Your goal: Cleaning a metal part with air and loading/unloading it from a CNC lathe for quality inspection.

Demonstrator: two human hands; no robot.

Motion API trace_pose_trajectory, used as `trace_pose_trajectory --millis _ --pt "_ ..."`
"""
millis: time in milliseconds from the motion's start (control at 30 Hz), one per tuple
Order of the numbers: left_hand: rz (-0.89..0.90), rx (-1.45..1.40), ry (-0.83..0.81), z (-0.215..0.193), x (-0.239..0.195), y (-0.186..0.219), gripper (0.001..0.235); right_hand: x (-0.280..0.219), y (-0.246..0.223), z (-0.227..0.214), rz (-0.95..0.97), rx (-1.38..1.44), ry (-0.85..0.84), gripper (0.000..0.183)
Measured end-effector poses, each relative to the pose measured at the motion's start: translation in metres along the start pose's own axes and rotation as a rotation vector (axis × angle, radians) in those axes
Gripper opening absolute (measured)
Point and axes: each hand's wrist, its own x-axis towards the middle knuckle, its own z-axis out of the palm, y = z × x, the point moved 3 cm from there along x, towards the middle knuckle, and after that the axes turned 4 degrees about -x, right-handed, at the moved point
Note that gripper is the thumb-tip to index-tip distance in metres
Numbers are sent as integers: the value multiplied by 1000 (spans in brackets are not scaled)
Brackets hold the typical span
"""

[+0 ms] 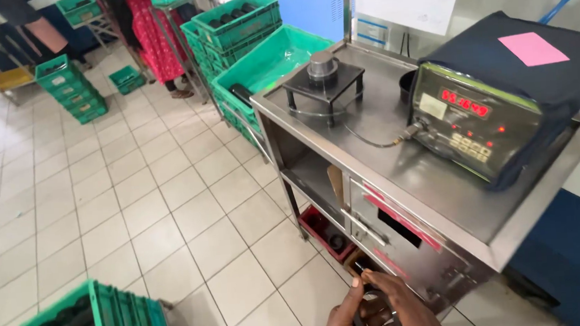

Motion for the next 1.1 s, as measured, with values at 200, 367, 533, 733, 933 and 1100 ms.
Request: trace_pose_trajectory --millis 200,367,533,733,933,1100 --pt "-60 -297 -246 -28 103 39 69 80 22 4 -82 -46 148 78" --pt "-118 -206 -128 20 123 121 69 148 31 -5 69 -8 311 67" --pt "-121 -262 -233 36 175 186 67 243 -4 -39 -5 46 327 75" --pt "-114 -132 -455 34 220 224 46 315 -27 -100 155 371 372 105" --pt "-307 31 -268 22 267 257 40 386 -57 -150 123 154 564 97" --pt "-333 137 -369 25 282 305 40 480 -54 -145 29 -198 627 92"
